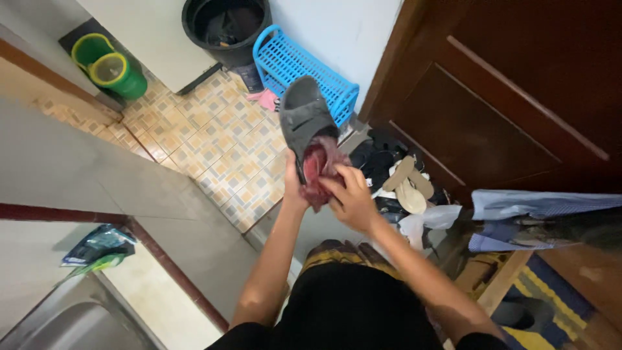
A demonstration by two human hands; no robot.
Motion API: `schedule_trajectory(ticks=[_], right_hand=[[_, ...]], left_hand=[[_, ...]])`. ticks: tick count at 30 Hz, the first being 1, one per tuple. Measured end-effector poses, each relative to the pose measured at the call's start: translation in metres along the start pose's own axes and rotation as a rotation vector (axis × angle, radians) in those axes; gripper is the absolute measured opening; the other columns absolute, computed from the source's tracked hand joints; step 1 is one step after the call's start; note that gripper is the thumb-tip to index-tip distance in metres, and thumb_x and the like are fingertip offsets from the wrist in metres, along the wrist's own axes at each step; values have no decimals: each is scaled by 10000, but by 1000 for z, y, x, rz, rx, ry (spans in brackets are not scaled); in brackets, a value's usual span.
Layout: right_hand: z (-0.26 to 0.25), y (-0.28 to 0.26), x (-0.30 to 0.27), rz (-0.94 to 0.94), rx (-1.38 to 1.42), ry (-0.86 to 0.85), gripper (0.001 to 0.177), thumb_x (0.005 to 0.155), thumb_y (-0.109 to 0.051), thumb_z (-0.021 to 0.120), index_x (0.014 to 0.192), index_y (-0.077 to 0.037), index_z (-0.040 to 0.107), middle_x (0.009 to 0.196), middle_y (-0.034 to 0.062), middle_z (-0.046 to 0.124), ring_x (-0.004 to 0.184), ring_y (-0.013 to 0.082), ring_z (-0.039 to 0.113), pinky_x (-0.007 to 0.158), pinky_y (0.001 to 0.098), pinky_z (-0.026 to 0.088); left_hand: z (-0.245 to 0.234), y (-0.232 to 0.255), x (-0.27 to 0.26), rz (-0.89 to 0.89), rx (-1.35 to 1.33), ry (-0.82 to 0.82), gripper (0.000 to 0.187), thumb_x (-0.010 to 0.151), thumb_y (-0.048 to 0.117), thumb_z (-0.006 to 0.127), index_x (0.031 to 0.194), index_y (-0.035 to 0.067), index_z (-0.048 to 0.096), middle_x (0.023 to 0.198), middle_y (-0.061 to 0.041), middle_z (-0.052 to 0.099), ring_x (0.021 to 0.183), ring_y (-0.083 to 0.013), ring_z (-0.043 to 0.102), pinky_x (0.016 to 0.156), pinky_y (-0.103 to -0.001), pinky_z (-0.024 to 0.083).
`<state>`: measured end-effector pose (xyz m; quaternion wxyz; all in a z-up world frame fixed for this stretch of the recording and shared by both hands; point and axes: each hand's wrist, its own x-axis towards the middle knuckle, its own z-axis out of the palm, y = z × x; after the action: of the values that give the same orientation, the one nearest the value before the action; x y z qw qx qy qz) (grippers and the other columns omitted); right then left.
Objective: The person wipes slippers and a plastic rack using a cloth.
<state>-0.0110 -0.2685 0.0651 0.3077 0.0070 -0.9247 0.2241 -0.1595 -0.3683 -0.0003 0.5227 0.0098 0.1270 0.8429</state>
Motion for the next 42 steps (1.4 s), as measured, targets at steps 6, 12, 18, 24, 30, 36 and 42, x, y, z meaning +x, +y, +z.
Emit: schedule_trajectory(ticks=[6,12,18,24,30,36,42], right_hand=[[30,-20,50,668,788,496,398,913,-59,488,1288,-164,573,1383,181,486,1132,386,670,996,460,563],[13,0,72,-239,221,-71,310,846,-50,607,1119,-140,723,1302,133,598,1122,362,616,972,475,486],[17,24,124,300,950,657,248,975,-36,563,1204,-130,578,1294,106,601,1115,302,625,1006,441,528],[-34,111,153,267,578,178,219,1089,-72,464,1093,-89,683,1233,127,654,1144,324,677,1047,436,554],[-54,135,145,-73,-20,299,188,937,-62,611,1097,-86,707,1316,193,621,1225,428,549,1102,501,391],[-66,184,149,430,193,242,188,955,0,606,1098,-96,683,1235,149,649,1181,352,584,1045,474,446],[-43,156,118,-23,224,220,185,852,-28,631,998,-125,690,1121,89,643,1101,320,561,989,469,412]], left_hand=[[-35,-34,3,72,66,80,790,1015,653,349,1536,67,439,1484,-109,571,1335,-264,581,1172,-434,435],[-40,-11,-10,358,273,-66,642,1109,476,467,1545,8,413,1465,-184,552,1318,-332,570,1159,-486,434],[-31,15,4,318,525,129,612,1099,449,466,1506,-8,472,1415,-148,596,1284,-276,582,1130,-407,448],[-16,33,59,240,1168,241,638,992,385,633,1510,41,491,1352,-75,616,1220,-175,556,1081,-332,435],[9,19,104,196,1207,138,688,969,361,677,1533,29,465,1415,-80,587,1293,-176,514,1137,-345,387],[53,19,126,135,1427,44,701,974,344,646,1562,48,406,1498,-76,523,1374,-197,466,1163,-362,339],[38,-18,178,190,805,135,617,957,301,590,1504,159,341,1378,-27,552,1226,-176,549,995,-362,486]])
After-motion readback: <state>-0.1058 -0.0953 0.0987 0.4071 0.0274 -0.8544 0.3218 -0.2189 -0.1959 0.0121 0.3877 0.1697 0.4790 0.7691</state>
